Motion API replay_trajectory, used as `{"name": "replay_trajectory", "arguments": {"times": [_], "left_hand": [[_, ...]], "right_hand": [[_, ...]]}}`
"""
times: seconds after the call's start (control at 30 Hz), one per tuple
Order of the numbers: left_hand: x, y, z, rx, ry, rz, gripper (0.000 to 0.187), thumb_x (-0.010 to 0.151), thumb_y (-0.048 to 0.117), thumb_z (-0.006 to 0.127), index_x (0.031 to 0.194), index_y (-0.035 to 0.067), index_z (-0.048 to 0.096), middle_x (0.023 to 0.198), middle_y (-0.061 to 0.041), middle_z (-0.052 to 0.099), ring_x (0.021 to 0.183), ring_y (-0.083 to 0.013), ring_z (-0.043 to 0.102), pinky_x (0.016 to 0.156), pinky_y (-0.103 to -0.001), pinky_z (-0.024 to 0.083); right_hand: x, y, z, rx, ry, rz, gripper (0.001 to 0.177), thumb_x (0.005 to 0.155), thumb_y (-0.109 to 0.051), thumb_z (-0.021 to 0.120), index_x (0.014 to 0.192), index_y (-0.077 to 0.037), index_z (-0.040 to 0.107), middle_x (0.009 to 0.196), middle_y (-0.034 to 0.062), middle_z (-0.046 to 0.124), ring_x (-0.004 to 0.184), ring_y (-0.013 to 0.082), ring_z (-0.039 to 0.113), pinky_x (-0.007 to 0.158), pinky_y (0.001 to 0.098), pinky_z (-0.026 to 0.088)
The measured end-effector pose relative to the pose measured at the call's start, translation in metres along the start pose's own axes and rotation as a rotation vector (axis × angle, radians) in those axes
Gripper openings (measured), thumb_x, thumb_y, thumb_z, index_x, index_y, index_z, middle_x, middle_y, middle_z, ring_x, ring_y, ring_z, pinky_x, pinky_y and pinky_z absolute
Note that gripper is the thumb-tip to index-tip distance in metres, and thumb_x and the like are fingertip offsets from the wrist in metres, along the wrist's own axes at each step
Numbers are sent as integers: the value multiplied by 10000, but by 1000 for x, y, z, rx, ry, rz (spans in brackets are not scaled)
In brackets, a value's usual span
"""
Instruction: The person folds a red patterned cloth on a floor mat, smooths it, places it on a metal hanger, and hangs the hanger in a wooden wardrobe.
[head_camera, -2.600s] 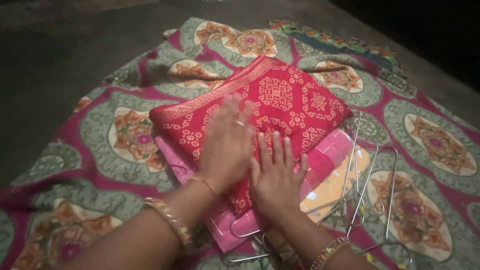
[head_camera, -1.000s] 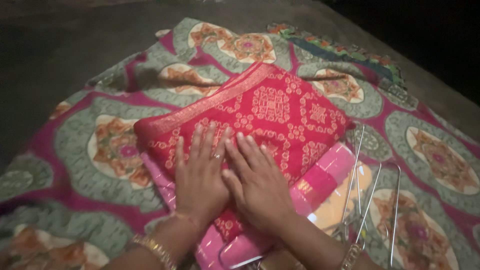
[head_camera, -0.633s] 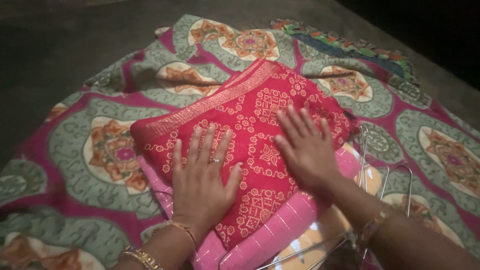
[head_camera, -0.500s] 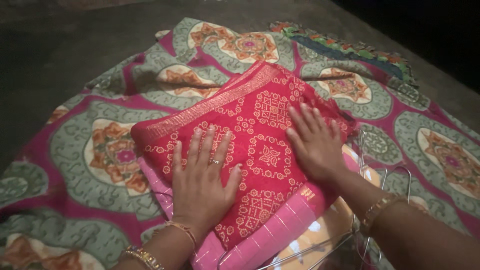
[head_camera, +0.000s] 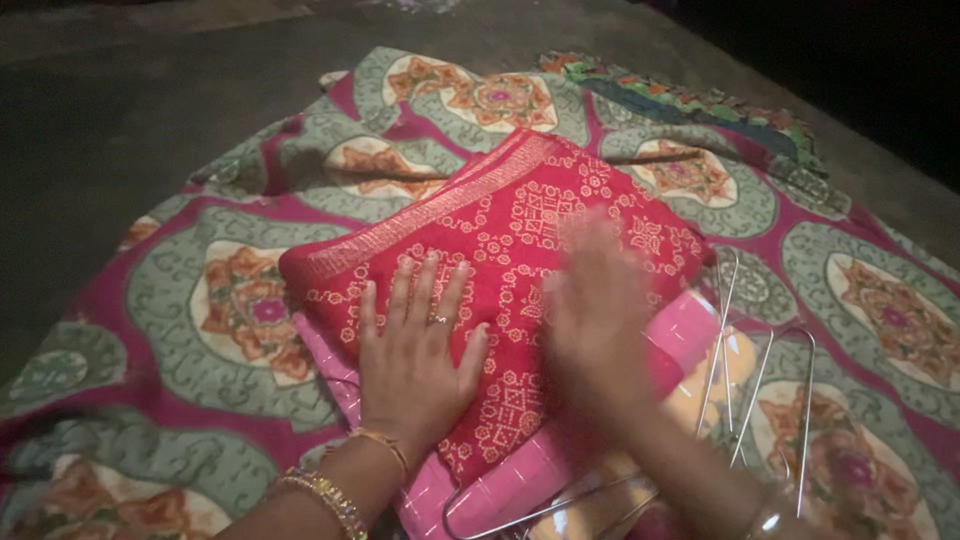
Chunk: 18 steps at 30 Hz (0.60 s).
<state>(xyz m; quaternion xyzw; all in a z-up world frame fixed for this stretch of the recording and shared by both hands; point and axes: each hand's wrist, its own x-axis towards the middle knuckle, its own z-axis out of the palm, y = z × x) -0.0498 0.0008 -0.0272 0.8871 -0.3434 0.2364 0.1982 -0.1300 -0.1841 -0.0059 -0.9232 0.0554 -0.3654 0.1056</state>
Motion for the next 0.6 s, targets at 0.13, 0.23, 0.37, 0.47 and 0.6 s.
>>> {"name": "replay_trajectory", "arguments": {"times": [0.13, 0.23, 0.37, 0.47, 0.6], "left_hand": [[4, -2, 2, 52, -20, 19, 738, 869, 434, 558, 1550, 191, 415, 1603, -147, 389, 1517, -313, 280, 1225, -567, 89], [-1, -3, 1, 24, -8, 14, 732, 873, 438, 579, 1545, 183, 435, 1589, -158, 403, 1504, -326, 301, 1217, -574, 113], [3, -1, -1, -59, 49, 1, 666, 937, 461, 588, 1528, 176, 474, 1579, -153, 430, 1500, -330, 337, 1239, -579, 149], [1, 0, -3, -52, 39, -7, 659, 930, 466, 588, 1515, 177, 491, 1575, -154, 437, 1490, -327, 341, 1227, -580, 151], [3, 3, -3, -63, 39, -12, 660, 923, 465, 581, 1508, 172, 498, 1573, -157, 441, 1489, -320, 338, 1223, -580, 142]], "right_hand": [[-19, -63, 7, 102, -225, -21, 532, 1057, -330, 459, 1530, -88, 473, 1601, 198, 423, 1531, 340, 335, 1268, 497, 176], [-20, -61, 4, 3, -283, 31, 609, 1031, -443, 452, 1541, -112, 449, 1612, 190, 381, 1525, 327, 291, 1238, 506, 127], [-9, -28, 6, -107, -303, 123, 672, 1040, -531, 358, 1587, -141, 379, 1656, 163, 302, 1542, 320, 213, 1223, 506, 59], [2, 3, 12, -139, -303, 254, 668, 1040, -541, 301, 1597, -174, 345, 1677, 132, 277, 1560, 302, 181, 1242, 489, 44], [11, 37, 18, -152, -319, 323, 697, 1050, -554, 285, 1622, -156, 278, 1687, 156, 225, 1561, 335, 144, 1239, 492, 45]]}}
